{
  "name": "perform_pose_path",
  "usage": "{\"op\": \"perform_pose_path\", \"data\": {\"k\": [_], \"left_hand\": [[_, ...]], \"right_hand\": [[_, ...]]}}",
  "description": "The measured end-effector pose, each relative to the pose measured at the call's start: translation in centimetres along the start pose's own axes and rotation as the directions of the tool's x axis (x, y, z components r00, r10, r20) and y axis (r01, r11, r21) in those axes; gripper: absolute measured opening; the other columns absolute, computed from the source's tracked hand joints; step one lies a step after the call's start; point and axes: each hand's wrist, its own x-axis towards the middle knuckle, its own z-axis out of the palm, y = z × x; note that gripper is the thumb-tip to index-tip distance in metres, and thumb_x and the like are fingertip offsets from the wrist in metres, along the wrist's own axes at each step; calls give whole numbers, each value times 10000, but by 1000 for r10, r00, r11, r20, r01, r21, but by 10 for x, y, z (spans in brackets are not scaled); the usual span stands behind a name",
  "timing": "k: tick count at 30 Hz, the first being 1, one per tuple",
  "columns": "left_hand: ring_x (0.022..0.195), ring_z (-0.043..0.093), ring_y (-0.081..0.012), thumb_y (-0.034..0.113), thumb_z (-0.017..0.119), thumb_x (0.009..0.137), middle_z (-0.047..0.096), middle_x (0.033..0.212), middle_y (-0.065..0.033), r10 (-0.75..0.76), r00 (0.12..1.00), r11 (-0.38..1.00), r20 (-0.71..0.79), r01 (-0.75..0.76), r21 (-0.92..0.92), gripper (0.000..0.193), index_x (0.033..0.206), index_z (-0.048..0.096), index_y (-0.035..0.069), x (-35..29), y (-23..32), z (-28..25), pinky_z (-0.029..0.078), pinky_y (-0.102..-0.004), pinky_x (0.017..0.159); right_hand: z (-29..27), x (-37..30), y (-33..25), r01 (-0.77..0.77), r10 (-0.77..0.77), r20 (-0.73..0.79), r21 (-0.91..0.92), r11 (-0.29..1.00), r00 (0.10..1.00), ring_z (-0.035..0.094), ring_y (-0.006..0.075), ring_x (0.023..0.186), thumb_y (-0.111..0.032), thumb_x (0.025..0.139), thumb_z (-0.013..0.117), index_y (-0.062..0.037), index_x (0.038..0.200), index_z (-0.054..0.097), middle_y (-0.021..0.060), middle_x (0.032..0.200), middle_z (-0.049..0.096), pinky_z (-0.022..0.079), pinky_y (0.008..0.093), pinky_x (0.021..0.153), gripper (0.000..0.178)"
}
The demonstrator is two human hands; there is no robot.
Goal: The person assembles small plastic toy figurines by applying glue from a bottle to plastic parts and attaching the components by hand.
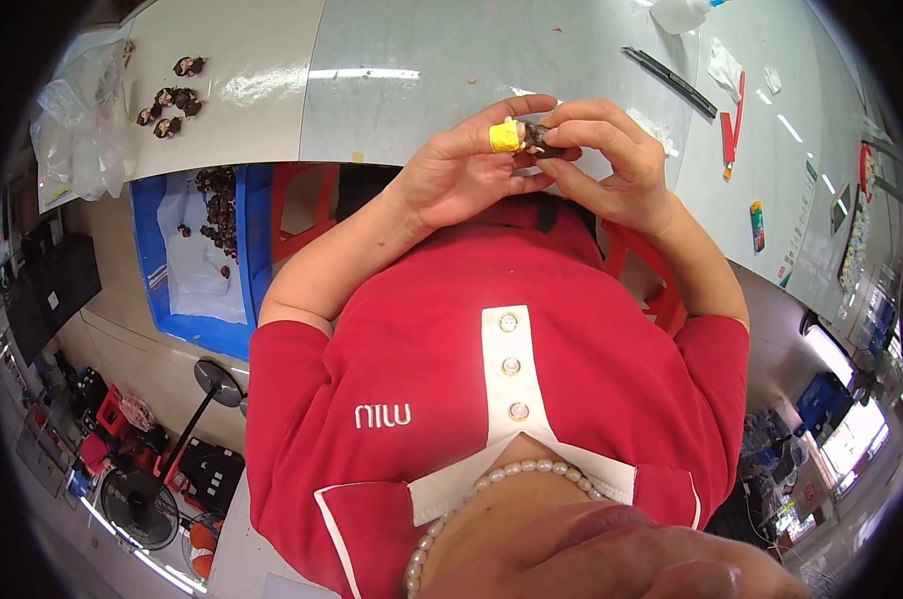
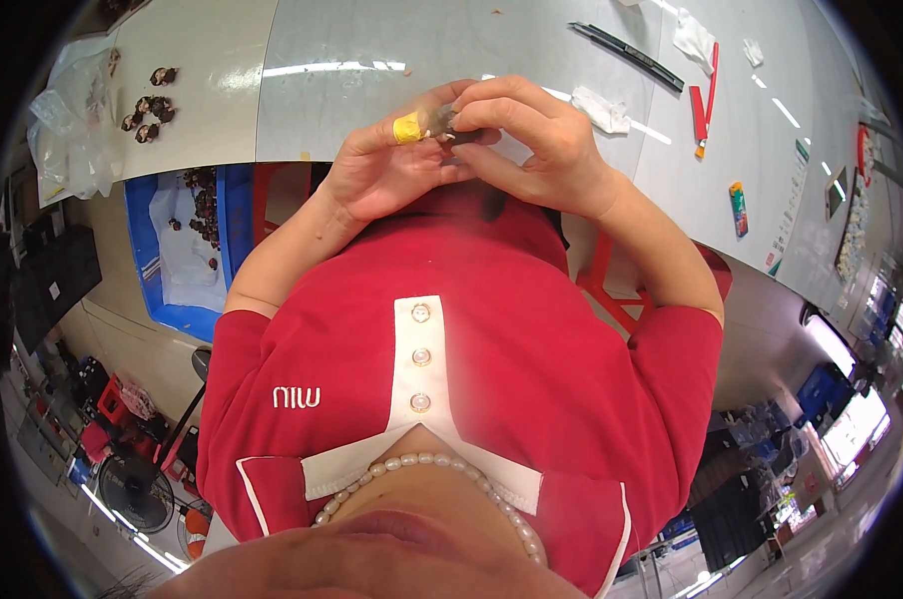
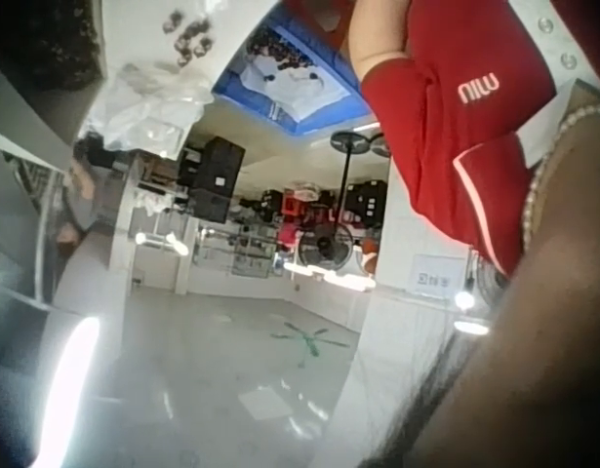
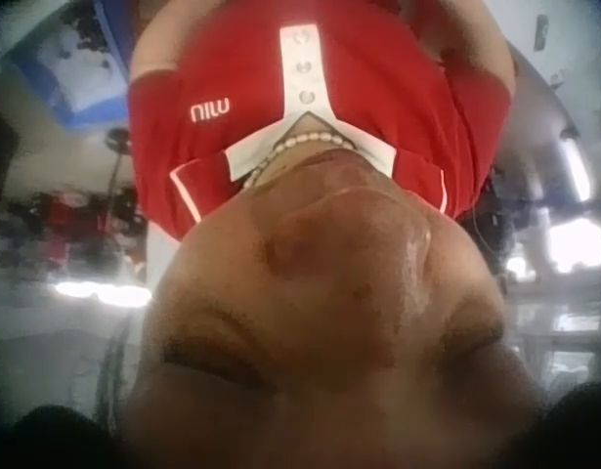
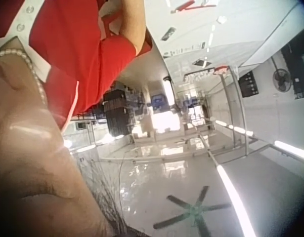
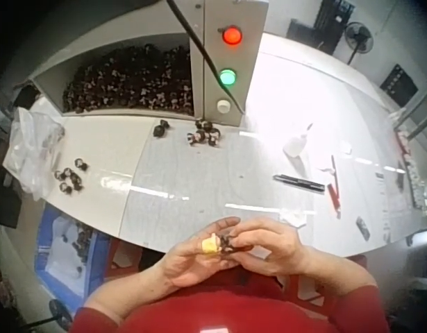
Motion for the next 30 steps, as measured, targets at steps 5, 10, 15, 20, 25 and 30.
{"op": "perform_pose_path", "data": {"k": [5,10,15,20,25,30], "left_hand": [[1089,507,-215,248,618,815,529,1146,-83,-12,1000,998,-13,11,-65,592,1330,381,79,2,-1,-1,388,-402,994],[1108,506,-237,242,590,833,527,1161,-108,5,1000,998,-16,-6,-68,565,1324,379,60,1,-2,-3,391,-399,992],[1169,483,-273,244,574,848,519,1192,-140,0,1000,997,-23,-2,-74,553,1322,370,46,0,-1,0,388,-400,993],[1177,480,-277,252,573,853,521,1191,-145,5,1000,997,-3,-5,-80,547,1317,372,44,2,-3,-4,379,-400,997],[1169,488,-274,231,562,854,535,1180,-169,6,1000,993,-2,-6,-120,521,1303,376,45,2,-7,-6,362,-388,1003],[1182,477,-288,298,622,811,531,1223,-249,31,997,999,-70,-34,-43,633,1329,391,17,2,-4,1,321,-399,1046]], "right_hand": [[0,0,-1,-17,17,-6,15,1000,1000,620,151,743,43,670,720,-42,916,617,78,953,617,522,235,617,279],[1,0,-1,-23,24,-1,27,999,1000,614,155,730,60,672,703,-29,913,610,84,940,608,529,236,608,274],[8,-6,0,-34,35,-36,35,999,999,615,165,727,78,669,686,-16,912,600,93,935,602,538,244,606,275],[11,-9,-2,-23,21,-96,-24,999,995,621,182,731,65,661,700,-17,905,596,98,939,603,537,257,609,278],[2,-12,-10,-46,43,-60,-44,998,997,617,227,823,29,664,728,-22,947,612,107,959,611,527,305,685,310],[-33,-29,2,-75,41,-124,-285,956,991,596,265,933,-24,683,740,-39,972,636,92,1001,621,489,362,801,308]]}}
